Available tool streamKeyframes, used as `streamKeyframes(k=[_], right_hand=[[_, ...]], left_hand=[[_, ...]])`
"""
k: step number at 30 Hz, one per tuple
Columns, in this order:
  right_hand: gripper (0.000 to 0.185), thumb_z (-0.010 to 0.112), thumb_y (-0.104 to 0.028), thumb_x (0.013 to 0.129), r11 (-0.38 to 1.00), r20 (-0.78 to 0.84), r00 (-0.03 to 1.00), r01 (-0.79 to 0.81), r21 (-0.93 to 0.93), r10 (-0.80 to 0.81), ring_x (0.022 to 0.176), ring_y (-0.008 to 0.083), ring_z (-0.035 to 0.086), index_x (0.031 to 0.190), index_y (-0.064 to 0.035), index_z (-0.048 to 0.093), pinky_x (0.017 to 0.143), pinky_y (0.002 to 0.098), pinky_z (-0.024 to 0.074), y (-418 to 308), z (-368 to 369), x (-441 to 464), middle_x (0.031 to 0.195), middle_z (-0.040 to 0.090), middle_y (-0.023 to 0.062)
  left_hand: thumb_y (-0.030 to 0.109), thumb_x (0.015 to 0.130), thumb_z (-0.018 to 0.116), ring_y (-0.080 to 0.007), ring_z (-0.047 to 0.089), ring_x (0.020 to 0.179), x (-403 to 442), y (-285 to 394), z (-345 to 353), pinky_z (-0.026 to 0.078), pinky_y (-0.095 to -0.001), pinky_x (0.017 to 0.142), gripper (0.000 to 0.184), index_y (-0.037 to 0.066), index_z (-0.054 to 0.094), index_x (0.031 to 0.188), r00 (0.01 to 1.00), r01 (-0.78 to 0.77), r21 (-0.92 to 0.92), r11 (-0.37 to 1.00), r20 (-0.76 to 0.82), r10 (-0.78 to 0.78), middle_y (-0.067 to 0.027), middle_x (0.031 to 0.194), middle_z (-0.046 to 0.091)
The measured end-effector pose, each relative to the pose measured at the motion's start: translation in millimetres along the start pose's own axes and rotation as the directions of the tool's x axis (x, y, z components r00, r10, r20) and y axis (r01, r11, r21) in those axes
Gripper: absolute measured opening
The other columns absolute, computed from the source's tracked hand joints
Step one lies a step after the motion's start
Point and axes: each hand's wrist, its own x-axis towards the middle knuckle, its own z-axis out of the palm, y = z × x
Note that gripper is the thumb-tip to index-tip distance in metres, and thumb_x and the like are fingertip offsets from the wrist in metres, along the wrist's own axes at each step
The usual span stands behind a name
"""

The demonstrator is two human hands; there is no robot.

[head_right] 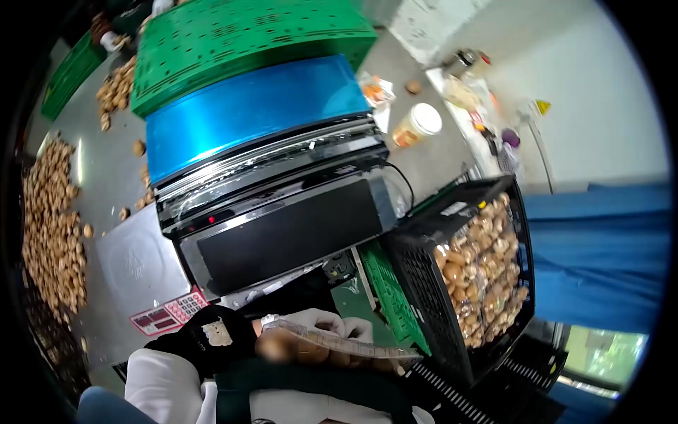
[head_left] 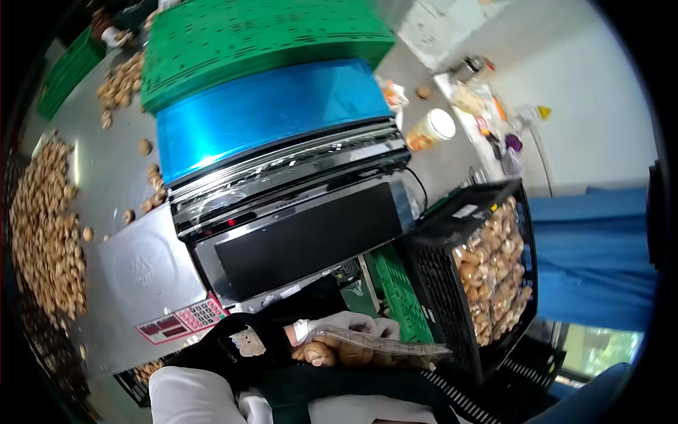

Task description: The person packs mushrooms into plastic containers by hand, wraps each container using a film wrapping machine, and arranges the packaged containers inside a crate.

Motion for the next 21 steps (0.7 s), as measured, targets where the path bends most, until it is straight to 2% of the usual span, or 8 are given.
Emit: streamKeyframes(k=[4,8,11,12,14,15,17,21], right_hand=[[0.063,0.038,-0.057,0.084,0.702,-0.346,0.883,0.464,0.540,-0.317,0.076,0.0288,0.058,0.108,-0.0003,0.048,0.065,0.0395,0.0481,21,11,-50,0.087,0.059,0.0094],[0.071,0.036,-0.058,0.083,0.625,-0.762,0.629,0.660,0.417,-0.155,0.103,0.0276,0.051,0.123,0.0003,0.038,0.087,0.0377,0.0422,1,39,-91,0.114,0.050,0.0133],[0.067,0.039,-0.056,0.083,0.678,-0.942,0.301,0.725,0.123,-0.151,0.102,0.0259,0.052,0.122,-0.0012,0.039,0.086,0.0361,0.0432,28,17,-113,0.119,0.048,0.0134],[0.064,0.039,-0.055,0.084,0.623,-0.966,0.231,0.774,0.110,-0.116,0.101,0.0239,0.052,0.121,-0.0024,0.040,0.085,0.0357,0.0435,26,8,-133,0.117,0.049,0.0119],[0.058,0.037,-0.052,0.087,0.513,-0.995,0.088,0.857,0.053,-0.045,0.099,0.0199,0.052,0.120,-0.0047,0.041,0.083,0.0348,0.0440,22,-10,-174,0.113,0.051,0.0090],[0.055,0.035,-0.051,0.088,0.547,-0.997,0.011,0.836,-0.036,-0.082,0.101,0.0194,0.051,0.120,-0.0063,0.041,0.084,0.0343,0.0436,21,-19,-203,0.113,0.051,0.0074],[0.052,0.035,-0.048,0.089,0.614,-0.975,-0.222,0.771,-0.169,0.011,0.099,0.0211,0.052,0.122,-0.0076,0.041,0.082,0.0361,0.0438,62,-40,-270,0.115,0.051,0.0065],[0.055,0.033,-0.049,0.089,0.533,-0.981,-0.186,0.836,-0.133,0.047,0.103,0.0259,0.051,0.123,-0.0069,0.039,0.088,0.0391,0.0414,89,-85,-332,0.119,0.049,0.0092]], left_hand=[[0.039,0.067,0.068,-0.0188,0.048,0.089,23,-13,6,0.037,-0.0292,0.079,0.052,0.003,0.054,0.101,0.989,0.129,-0.039,0.991,0.079,-0.126,-0.0071,0.106,0.049],[0.038,0.072,0.062,-0.0185,0.048,0.087,80,-14,30,0.037,-0.0334,0.079,0.041,0.008,0.058,0.100,0.927,-0.153,-0.338,0.929,0.275,0.253,-0.0053,0.107,0.049],[0.037,0.077,0.057,-0.0183,0.048,0.086,132,-39,43,0.036,-0.0366,0.078,0.034,0.012,0.061,0.100,0.656,-0.509,-0.572,0.643,0.227,0.720,-0.0039,0.108,0.050],[0.030,0.080,0.054,-0.0156,0.048,0.081,138,-36,37,0.038,-0.0327,0.073,0.027,0.010,0.060,0.098,0.861,-0.482,-0.249,0.840,0.040,0.506,-0.0030,0.099,0.050],[0.014,0.085,0.049,-0.0104,0.049,0.070,150,-30,25,0.041,-0.0248,0.063,0.015,0.006,0.057,0.095,0.929,0.197,0.186,0.962,-0.349,-0.123,-0.0010,0.081,0.051],[0.009,0.086,0.046,-0.0087,0.049,0.067,176,-8,32,0.042,-0.0230,0.059,0.013,0.004,0.056,0.095,0.936,0.219,0.637,0.739,-0.352,0.026,-0.0010,0.077,0.051],[0.012,0.088,0.042,-0.0145,0.054,0.071,215,-1,41,0.044,-0.0250,0.061,0.016,0.002,0.054,0.089,0.952,0.081,0.720,0.690,-0.261,0.161,-0.0085,0.077,0.054],[0.009,0.081,0.049,-0.0253,0.053,0.081,285,-8,35,0.044,-0.0328,0.073,0.024,0.008,0.055,0.104,0.849,-0.304,0.953,-0.004,0.273,0.452,-0.0109,0.085,0.054]])
